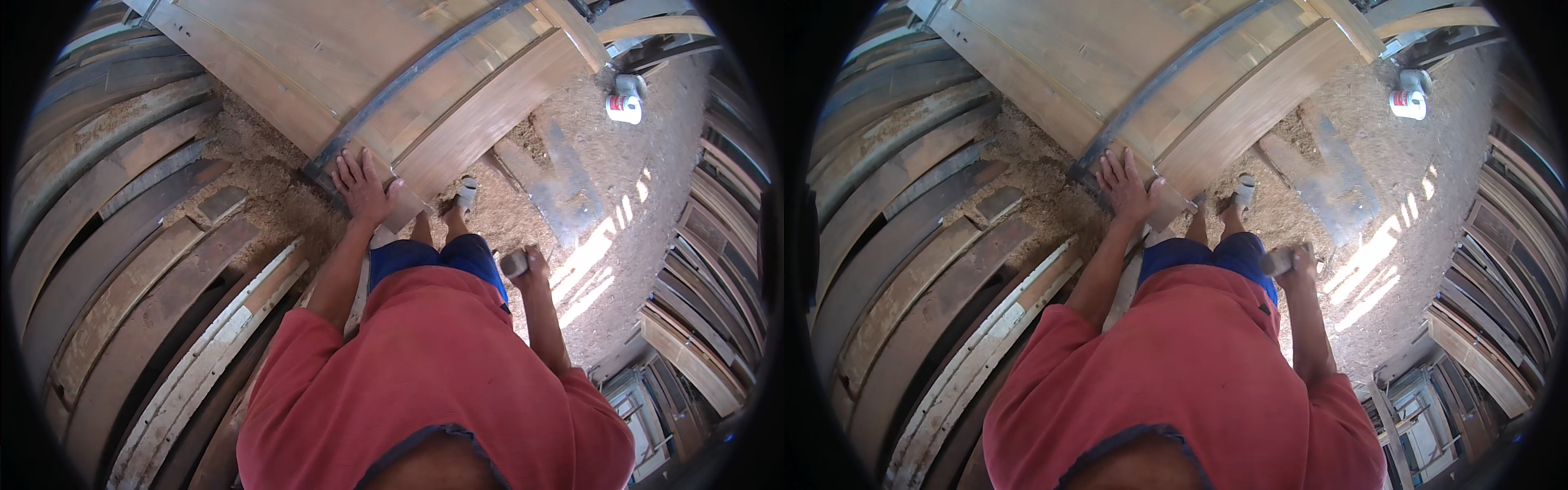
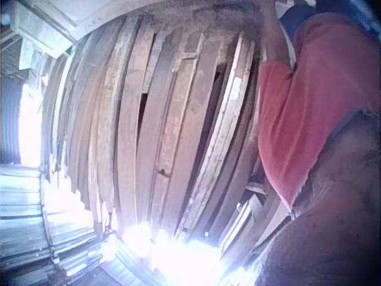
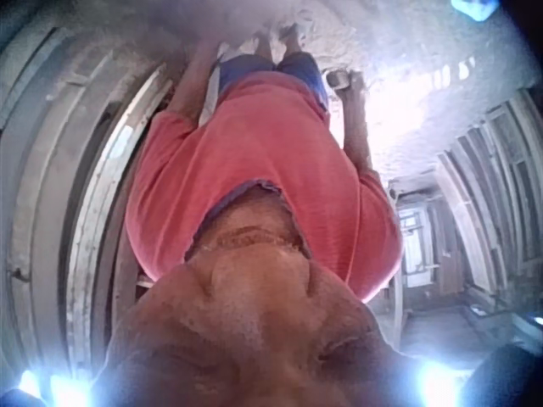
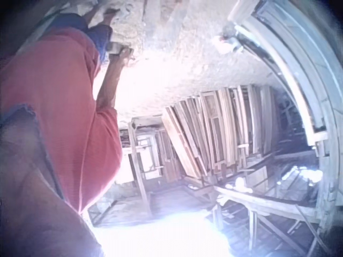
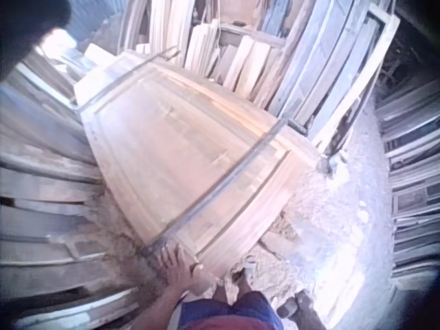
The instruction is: The person assembles a wood door by using a metal bar clamp to hold the frame pieces together and striking a wood block with a hammer to align the panels.
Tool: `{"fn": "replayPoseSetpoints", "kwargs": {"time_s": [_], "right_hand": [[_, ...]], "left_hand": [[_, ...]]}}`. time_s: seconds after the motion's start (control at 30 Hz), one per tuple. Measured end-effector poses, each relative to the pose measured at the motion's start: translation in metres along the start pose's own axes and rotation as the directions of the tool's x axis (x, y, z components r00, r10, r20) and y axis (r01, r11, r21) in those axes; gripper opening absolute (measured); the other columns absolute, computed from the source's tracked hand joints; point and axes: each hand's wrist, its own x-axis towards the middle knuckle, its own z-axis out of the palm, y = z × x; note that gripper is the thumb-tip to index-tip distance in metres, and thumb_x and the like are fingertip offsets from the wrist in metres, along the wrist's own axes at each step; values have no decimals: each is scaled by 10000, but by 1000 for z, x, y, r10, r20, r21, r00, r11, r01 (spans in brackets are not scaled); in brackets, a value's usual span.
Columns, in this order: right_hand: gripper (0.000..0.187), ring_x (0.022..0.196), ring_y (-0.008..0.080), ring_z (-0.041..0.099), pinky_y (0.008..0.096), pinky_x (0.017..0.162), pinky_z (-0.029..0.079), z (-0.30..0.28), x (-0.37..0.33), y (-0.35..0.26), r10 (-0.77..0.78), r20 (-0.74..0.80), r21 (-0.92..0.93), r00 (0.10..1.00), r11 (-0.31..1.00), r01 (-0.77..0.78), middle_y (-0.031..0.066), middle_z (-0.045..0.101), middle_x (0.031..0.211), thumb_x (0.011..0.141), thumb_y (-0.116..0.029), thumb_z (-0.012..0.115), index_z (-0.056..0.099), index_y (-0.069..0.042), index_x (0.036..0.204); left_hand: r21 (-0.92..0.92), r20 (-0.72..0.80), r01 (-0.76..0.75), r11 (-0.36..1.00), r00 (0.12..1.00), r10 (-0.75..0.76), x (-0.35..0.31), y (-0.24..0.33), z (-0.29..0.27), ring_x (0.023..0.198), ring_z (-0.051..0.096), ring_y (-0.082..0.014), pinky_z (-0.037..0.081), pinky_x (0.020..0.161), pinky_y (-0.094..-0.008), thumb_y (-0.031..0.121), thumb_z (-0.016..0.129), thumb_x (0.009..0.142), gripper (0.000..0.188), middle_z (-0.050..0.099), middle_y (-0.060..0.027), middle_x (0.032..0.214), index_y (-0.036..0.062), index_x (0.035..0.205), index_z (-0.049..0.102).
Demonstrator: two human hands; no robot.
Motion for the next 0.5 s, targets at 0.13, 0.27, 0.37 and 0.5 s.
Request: {"fn": "replayPoseSetpoints", "kwargs": {"time_s": [0.13, 0.27, 0.37, 0.5], "right_hand": [[153, 684, 257, 598, 412, 645, 552, 129, -38, 40, 184, 409, -197, 894, 974, -111, 144, 586, 831, 989, -148, 498, 528, -17, 1062], [198, 667, 230, 591, 352, 643, 539, 140, -55, 34, 393, 556, -248, 733, 920, -304, 105, 580, 807, 1004, -184, 521, 538, 13, 1000], [253, 653, 232, 586, 347, 648, 548, 106, -62, 14, 439, 449, -121, 779, 893, -433, 113, 571, 772, 1013, -225, 519, 550, 25, 985], [240, 680, 231, 597, 364, 657, 552, 37, -47, -1, 295, 388, -89, 873, 955, -283, 100, 568, 787, 1007, -226, 518, 545, 13, 1010]], "left_hand": [[-15, 6, 2, 1000, 1000, -2, 2, 1, 1, 1452, 73, -539, 47, 1139, -669, 582, 631, 837, 1008, 103, -369, 1561, 11, 1537, 186], [-25, -29, -17, 1000, 999, 16, 4, -2, 2, 1450, 80, -532, 54, 1134, -678, 577, 655, 825, 1003, 122, -378, 1549, 26, 1532, 203], [-21, -42, -22, 1000, 999, 21, 4, -2, -2, 1449, 82, -534, 58, 1130, -681, 581, 653, 820, 1007, 121, -378, 1550, 23, 1531, 208], [-21, -44, -9, 1000, 999, 8, 2, -2, -1, 1445, 87, -541, 65, 1122, -689, 581, 639, 824, 1005, 114, -376, 1551, 21, 1535, 202]]}}
